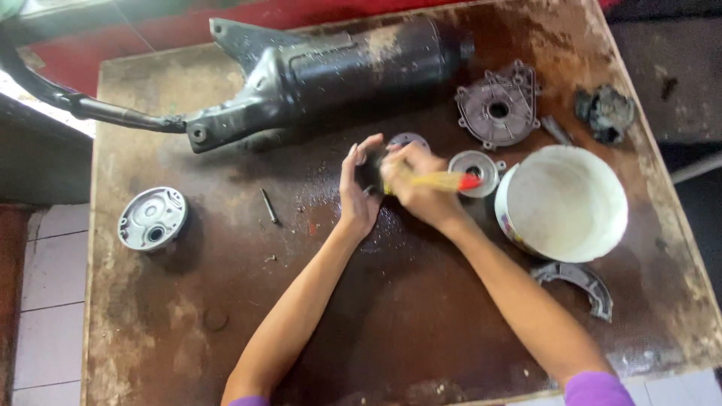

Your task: Cleaning internal motorcycle engine components using a brush and solvent at a workbench.

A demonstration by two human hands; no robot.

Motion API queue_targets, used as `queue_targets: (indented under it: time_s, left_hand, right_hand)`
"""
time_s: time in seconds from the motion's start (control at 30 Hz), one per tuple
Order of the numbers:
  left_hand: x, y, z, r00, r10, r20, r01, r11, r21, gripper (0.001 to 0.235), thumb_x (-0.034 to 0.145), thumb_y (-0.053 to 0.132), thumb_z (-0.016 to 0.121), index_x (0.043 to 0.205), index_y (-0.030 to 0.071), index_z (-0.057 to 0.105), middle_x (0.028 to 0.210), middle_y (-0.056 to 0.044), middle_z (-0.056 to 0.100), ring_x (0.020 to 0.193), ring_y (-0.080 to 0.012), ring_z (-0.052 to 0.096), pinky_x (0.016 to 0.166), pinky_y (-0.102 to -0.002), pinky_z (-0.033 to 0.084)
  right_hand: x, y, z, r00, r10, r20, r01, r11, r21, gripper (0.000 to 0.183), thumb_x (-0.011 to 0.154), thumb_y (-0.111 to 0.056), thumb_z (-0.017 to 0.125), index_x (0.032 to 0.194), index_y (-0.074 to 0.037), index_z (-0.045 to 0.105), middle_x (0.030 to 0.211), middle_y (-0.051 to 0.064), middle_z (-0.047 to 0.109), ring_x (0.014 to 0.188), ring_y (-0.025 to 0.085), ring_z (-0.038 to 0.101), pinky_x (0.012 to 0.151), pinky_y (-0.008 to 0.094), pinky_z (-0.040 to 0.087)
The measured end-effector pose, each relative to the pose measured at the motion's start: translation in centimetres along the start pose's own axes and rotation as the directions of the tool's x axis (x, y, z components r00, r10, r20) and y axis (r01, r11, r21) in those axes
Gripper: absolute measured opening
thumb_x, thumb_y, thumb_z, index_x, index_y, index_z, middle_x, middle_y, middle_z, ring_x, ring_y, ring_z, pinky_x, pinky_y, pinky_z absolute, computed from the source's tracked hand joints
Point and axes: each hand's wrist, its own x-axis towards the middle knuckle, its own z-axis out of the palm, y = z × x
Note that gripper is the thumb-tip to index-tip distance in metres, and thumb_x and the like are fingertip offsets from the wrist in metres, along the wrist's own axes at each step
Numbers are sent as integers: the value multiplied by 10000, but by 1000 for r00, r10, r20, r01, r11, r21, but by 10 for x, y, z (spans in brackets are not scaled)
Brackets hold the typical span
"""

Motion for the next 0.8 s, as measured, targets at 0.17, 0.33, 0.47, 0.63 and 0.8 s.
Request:
queue_targets:
  time_s: [0.17,0.33,0.47,0.63,0.8]
  left_hand:
    - [13,4,-25,998,52,-19,-53,995,-86,566,1029,527,467,1359,91,612,1234,-113,666,1172,-242,624,1043,-435,502]
    - [21,11,-28,997,5,-83,-26,964,-265,571,1009,527,459,1349,102,632,1161,-127,689,1066,-258,622,985,-424,512]
    - [17,6,-29,999,-38,-39,27,969,-247,534,1010,505,475,1315,96,633,1201,-109,692,1162,-238,636,1047,-391,506]
    - [10,5,-29,998,-60,-31,50,967,-250,540,1034,509,475,1322,80,632,1198,-115,678,1149,-246,635,1035,-405,505]
    - [17,1,-32,999,10,-47,-22,968,-251,553,1059,602,434,1241,105,594,1150,-126,661,1070,-258,654,973,-439,542]
  right_hand:
    - [9,1,30,992,111,61,-111,994,-7,167,1003,-155,656,1032,6,685,953,149,729,843,205,703,732,345,565]
    - [5,-3,40,956,88,281,-87,996,-15,181,951,-126,658,1038,24,708,890,155,753,816,215,742,753,351,564]
    - [-5,14,43,996,54,73,-56,998,34,168,1008,-124,603,1038,35,651,1007,145,737,899,202,729,783,327,585]
    - [-11,21,38,977,96,191,-124,982,141,154,1017,-125,591,985,8,662,931,112,730,833,175,695,749,304,565]
    - [-6,18,37,890,375,259,-416,901,125,166,960,-124,632,1001,26,688,826,119,683,636,151,583,574,293,473]
